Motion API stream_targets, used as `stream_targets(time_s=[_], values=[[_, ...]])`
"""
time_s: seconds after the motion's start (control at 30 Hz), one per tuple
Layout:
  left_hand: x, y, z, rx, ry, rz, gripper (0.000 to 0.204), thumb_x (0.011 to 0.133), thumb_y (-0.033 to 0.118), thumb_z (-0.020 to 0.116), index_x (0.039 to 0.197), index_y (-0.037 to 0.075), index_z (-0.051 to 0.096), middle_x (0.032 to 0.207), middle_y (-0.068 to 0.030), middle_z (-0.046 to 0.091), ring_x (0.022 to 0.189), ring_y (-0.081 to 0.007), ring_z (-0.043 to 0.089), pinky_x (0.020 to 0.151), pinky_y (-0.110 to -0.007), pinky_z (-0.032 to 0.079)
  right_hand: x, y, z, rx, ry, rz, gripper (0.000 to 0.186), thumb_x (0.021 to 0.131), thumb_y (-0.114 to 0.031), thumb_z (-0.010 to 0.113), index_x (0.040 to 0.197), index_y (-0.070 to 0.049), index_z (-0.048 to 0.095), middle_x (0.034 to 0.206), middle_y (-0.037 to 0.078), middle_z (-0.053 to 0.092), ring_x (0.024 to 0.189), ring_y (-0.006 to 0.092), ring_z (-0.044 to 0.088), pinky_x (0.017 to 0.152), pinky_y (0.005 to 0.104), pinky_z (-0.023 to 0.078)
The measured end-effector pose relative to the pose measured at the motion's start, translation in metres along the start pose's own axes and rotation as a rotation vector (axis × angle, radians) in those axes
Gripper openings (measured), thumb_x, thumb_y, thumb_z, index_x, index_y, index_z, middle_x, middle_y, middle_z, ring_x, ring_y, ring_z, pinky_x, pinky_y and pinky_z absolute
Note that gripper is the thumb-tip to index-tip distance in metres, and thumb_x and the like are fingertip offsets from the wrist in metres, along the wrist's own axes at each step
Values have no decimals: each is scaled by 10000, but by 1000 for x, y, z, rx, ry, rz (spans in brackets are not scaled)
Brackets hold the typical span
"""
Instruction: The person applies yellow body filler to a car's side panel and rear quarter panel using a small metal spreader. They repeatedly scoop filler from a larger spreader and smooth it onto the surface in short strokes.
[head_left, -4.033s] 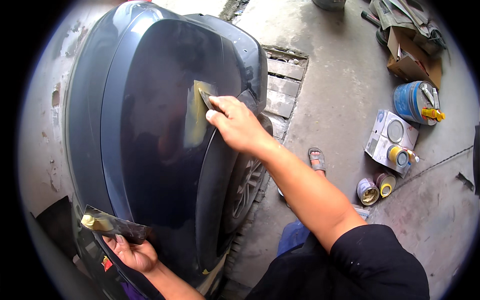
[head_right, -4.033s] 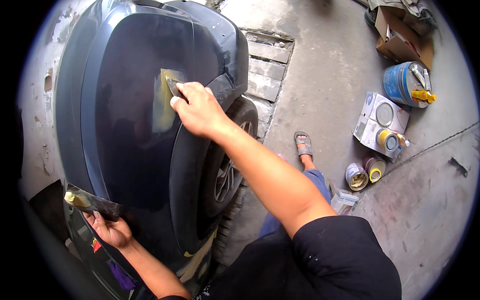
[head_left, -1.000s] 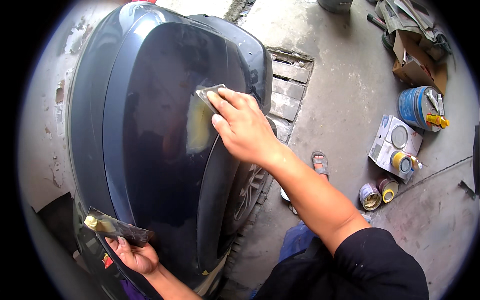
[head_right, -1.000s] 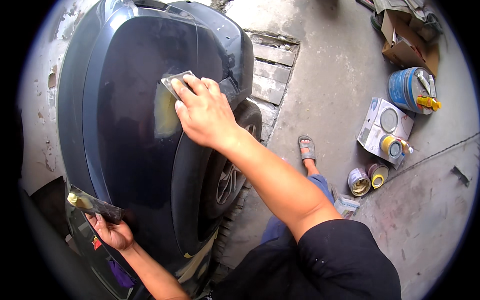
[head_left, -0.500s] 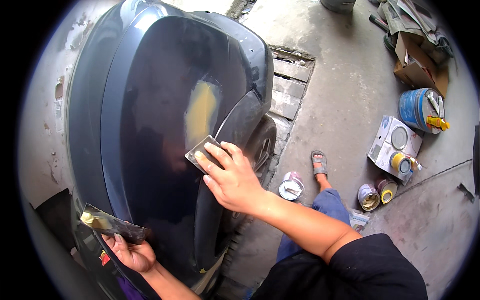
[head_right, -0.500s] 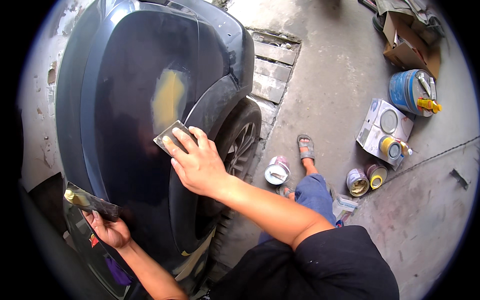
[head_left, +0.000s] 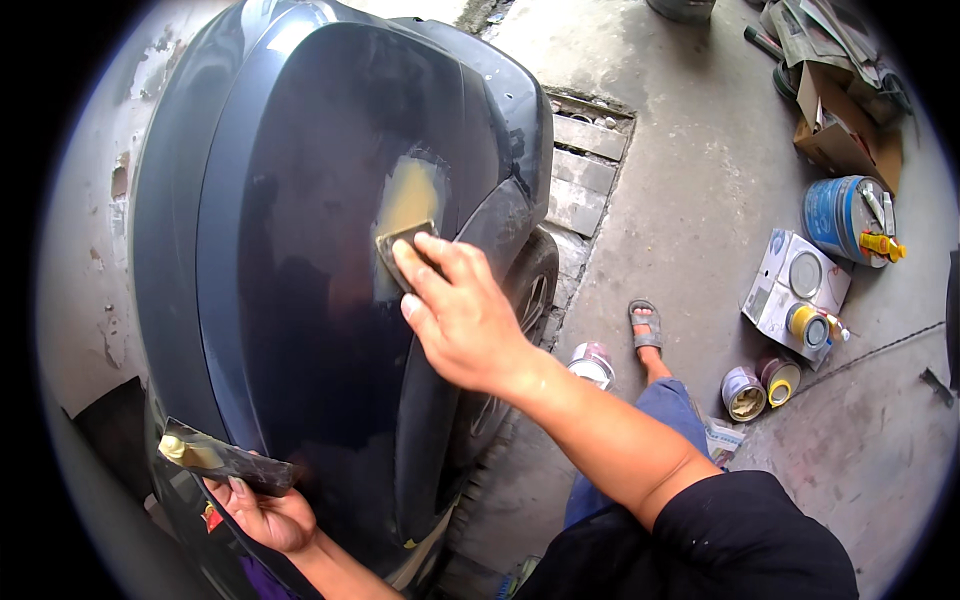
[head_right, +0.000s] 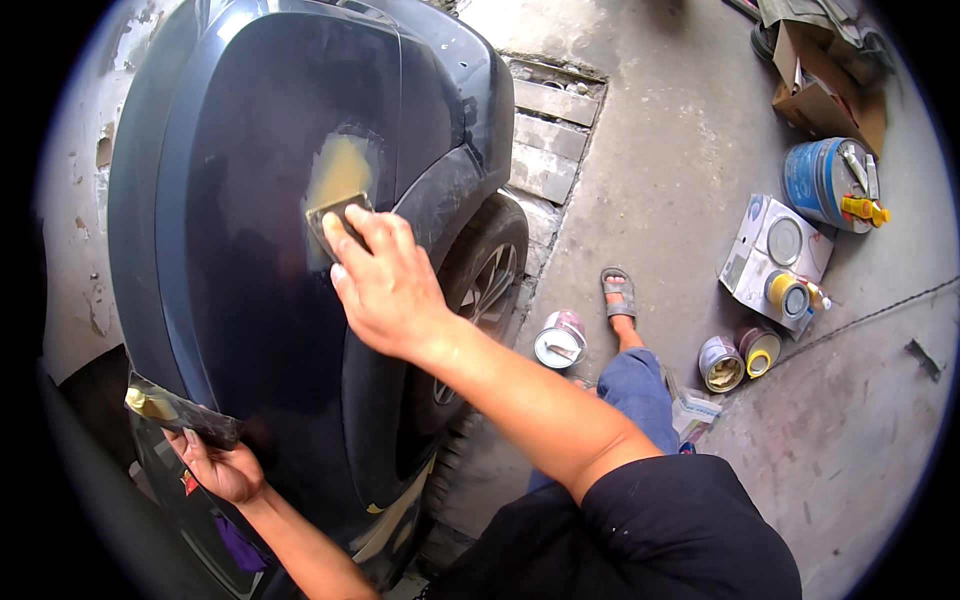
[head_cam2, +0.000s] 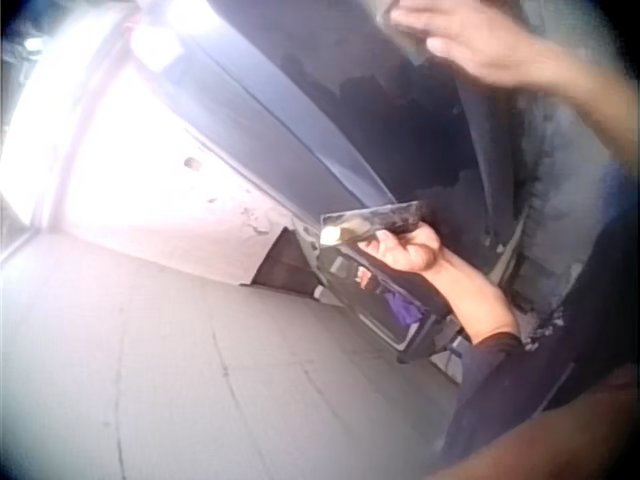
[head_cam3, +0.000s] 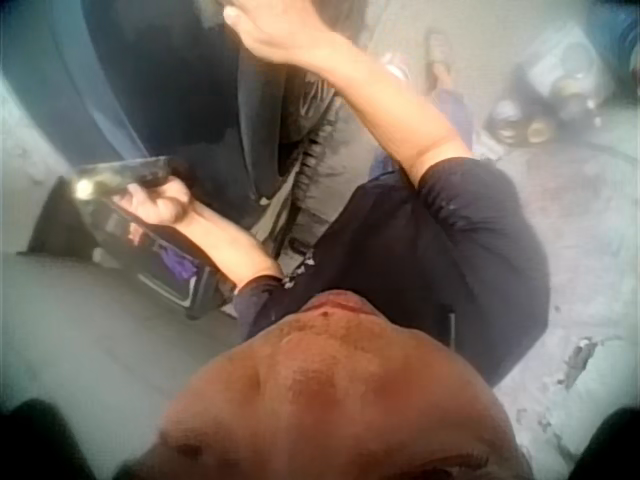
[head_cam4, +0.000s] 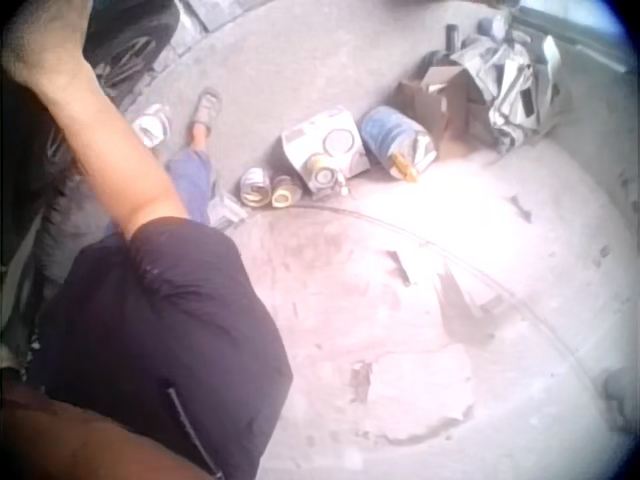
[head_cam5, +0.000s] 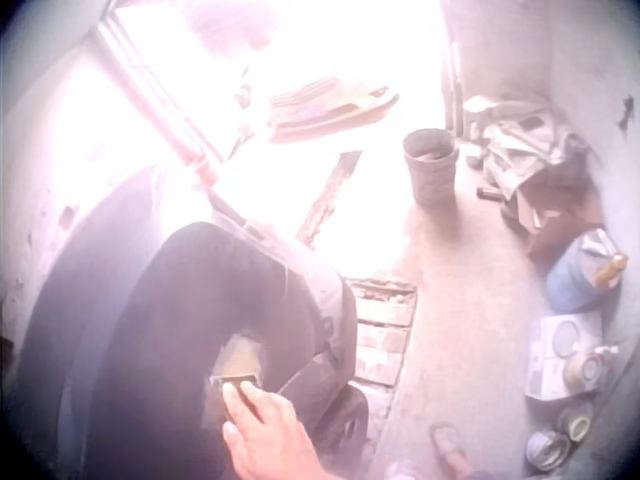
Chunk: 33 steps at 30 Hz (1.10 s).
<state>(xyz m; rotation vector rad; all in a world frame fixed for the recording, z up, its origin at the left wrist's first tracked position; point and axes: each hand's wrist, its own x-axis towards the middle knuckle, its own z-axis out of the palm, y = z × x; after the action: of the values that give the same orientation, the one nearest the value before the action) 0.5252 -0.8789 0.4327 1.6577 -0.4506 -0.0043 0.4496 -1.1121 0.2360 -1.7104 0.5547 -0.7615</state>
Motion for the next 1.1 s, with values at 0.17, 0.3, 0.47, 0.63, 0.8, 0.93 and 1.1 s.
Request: stream_targets(time_s=[0.17,0.3,0.47,0.63,0.8,0.93,1.1], values=[[3,3,0,-21,-125,-10,434,997,27,452,1425,-8,393,1354,-136,536,1207,-222,554,1060,-374,453,-38,-12,0,19,-75,-55,496,870,-145,641,1341,-34,535,1337,185,500,1199,362,481,950,445,460],[-7,2,11,-52,-105,-111,406,1003,16,445,1407,-2,415,1341,-131,550,1180,-221,568,1049,-382,456,-42,-24,-35,143,-238,-7,474,887,-141,639,1336,-11,559,1375,199,487,1269,365,454,1059,448,396],[-59,-10,106,-180,-78,-323,411,967,5,520,1367,0,427,1314,-159,557,1201,-253,563,1081,-413,435,-46,-49,-72,985,-337,-282,431,911,-172,669,1300,5,611,1404,186,501,1319,363,443,1095,464,344],[-51,-2,125,-200,-85,-312,385,984,9,491,1365,-9,435,1303,-144,567,1182,-231,573,1057,-392,454,-54,-6,-56,665,-322,-371,367,880,-160,696,1210,-3,661,1378,175,523,1273,381,471,1071,485,373],[-23,6,77,-186,-187,-157,372,1011,25,460,1380,-1,423,1282,-139,576,1162,-218,579,1006,-369,497,6,42,-44,24,-43,-266,495,888,-153,637,1360,-53,523,1427,154,458,1289,383,423,1075,473,373],[-8,6,33,-119,-123,-60,366,1017,10,439,1383,20,446,1333,-121,557,1197,-217,564,1047,-384,481,69,60,-41,-123,-4,-331,507,920,-184,604,1397,-66,475,1465,151,419,1319,376,388,1073,479,374],[-1,0,1,-195,-154,-57,407,1011,22,454,1415,46,407,1339,-151,544,1178,-248,579,1005,-390,522,51,64,-26,-47,-80,-305,484,909,-116,607,1372,-24,501,1413,187,451,1272,389,426,1098,465,347]])
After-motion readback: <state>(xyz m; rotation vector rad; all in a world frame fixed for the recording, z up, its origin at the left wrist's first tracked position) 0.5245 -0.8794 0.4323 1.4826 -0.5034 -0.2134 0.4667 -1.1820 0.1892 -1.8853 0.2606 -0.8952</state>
